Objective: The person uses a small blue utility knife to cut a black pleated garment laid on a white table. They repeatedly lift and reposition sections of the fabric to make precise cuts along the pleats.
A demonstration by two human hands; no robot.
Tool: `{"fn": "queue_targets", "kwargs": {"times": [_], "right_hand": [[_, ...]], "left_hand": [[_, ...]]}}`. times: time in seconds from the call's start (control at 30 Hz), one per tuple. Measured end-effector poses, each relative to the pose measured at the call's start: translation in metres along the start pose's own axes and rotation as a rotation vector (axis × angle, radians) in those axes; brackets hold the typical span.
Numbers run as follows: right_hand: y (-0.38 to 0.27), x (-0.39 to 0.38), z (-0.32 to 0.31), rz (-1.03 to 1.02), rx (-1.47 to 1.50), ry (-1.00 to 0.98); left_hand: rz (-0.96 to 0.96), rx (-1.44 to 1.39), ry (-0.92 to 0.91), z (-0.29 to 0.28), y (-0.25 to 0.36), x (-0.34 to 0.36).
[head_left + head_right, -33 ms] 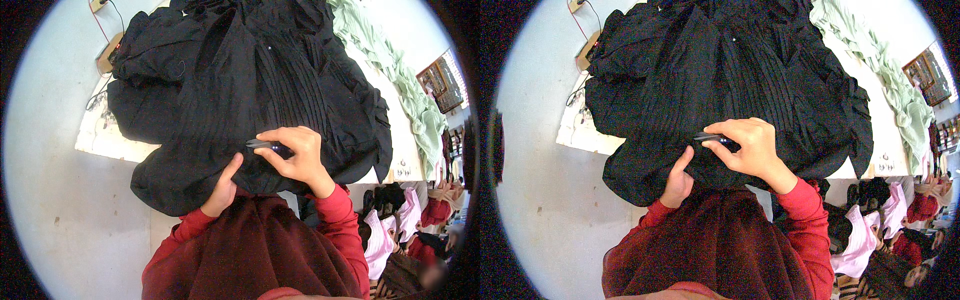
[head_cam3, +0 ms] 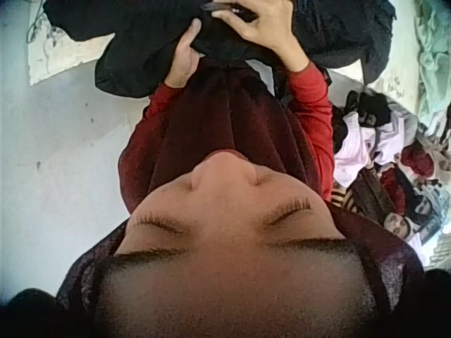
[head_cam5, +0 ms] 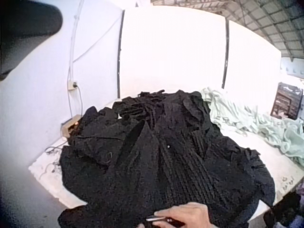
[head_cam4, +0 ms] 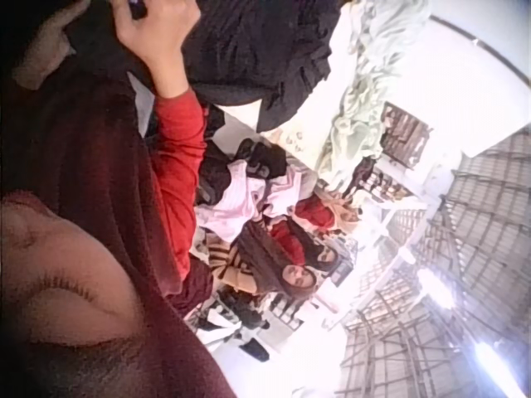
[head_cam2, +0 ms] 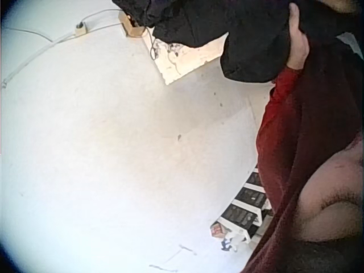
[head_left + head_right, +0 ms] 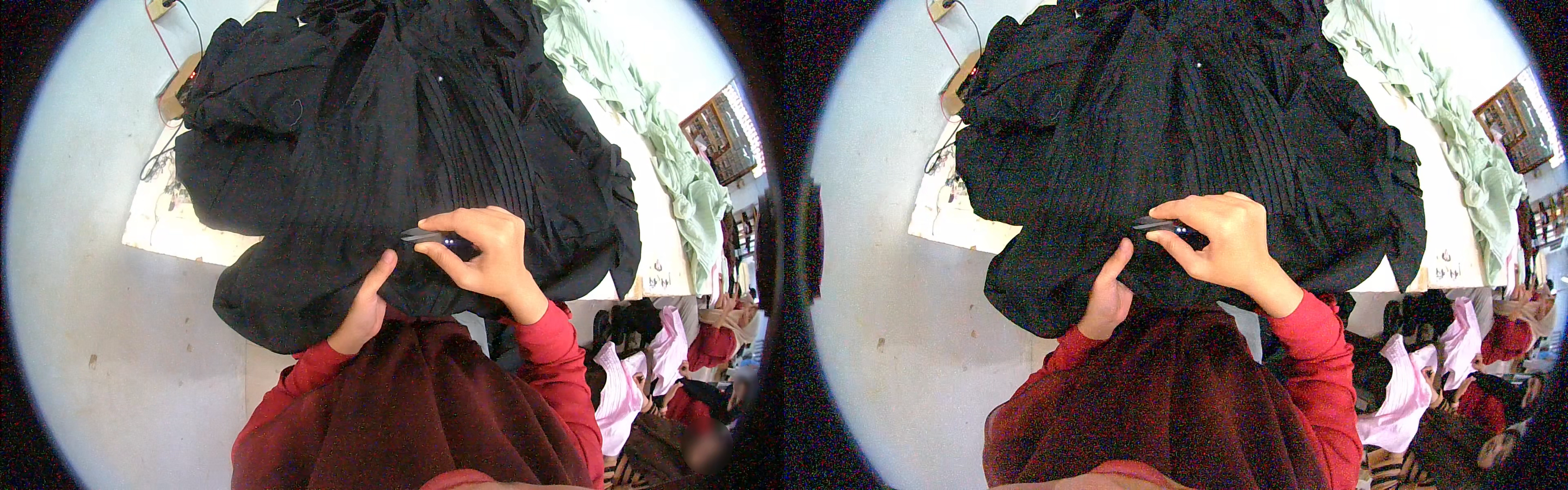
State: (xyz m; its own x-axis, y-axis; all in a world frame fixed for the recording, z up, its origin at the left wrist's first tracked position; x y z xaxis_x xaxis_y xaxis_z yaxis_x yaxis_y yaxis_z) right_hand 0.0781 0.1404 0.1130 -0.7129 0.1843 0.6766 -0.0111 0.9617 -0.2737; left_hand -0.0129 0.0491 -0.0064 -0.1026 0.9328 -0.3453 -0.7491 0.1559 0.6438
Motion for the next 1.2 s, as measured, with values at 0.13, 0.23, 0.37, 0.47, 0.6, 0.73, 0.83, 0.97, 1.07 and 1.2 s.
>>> {"fn": "queue_targets", "kwargs": {"times": [0.13, 0.23, 0.37, 0.47, 0.6, 0.73, 0.83, 0.97, 1.07, 1.2], "right_hand": [[0.002, 0.003, 0.001, 0.005, -0.006, -0.018], [0.002, 0.005, 0.0, 0.016, -0.026, -0.036], [0.004, 0.004, -0.001, 0.08, 0.024, -0.04], [0.016, -0.002, 0.0, 0.246, 0.237, 0.078], [0.015, -0.002, 0.021, 0.153, 0.355, 0.095], [0.043, 0.004, 0.025, 0.193, 0.391, 0.369], [0.086, -0.011, 0.038, 0.366, 0.326, 0.432], [0.12, -0.027, 0.059, 0.371, 0.002, 0.195], [0.156, -0.032, 0.063, 0.415, -0.176, 0.06], [0.195, -0.011, 0.064, 0.442, -0.278, 0.152]], "left_hand": [[-0.006, 0.001, 0.017, 0.003, 0.003, 0.001], [-0.018, -0.003, -0.021, 0.005, 0.004, 0.003], [-0.022, 0.016, -0.073, 0.005, 0.0, 0.003], [0.04, 0.083, -0.024, 0.004, -0.001, 0.005], [0.228, 0.327, 0.225, -0.015, -0.001, 0.01], [0.254, 0.356, 0.292, -0.023, 0.013, 0.026], [0.168, 0.196, 0.244, -0.03, 0.022, 0.044], [0.221, 0.213, 0.18, -0.055, 0.033, 0.063], [0.184, 0.263, 0.088, -0.054, 0.036, 0.078], [0.142, 0.349, 0.169, -0.091, 0.065, 0.137]]}}
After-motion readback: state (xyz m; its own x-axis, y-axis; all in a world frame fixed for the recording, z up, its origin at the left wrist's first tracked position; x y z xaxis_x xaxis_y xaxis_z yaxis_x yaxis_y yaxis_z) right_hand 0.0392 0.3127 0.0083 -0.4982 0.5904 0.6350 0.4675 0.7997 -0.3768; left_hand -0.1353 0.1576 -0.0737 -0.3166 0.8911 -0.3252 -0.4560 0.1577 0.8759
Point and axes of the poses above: each hand's wrist, its own x-axis towards the middle knuckle, its own z-axis out of the palm, y = z × x, the point moved 6 cm from there along x, towards the middle knuckle, and after that the axes turned 12 degrees about -z, right-handed, at the moved point
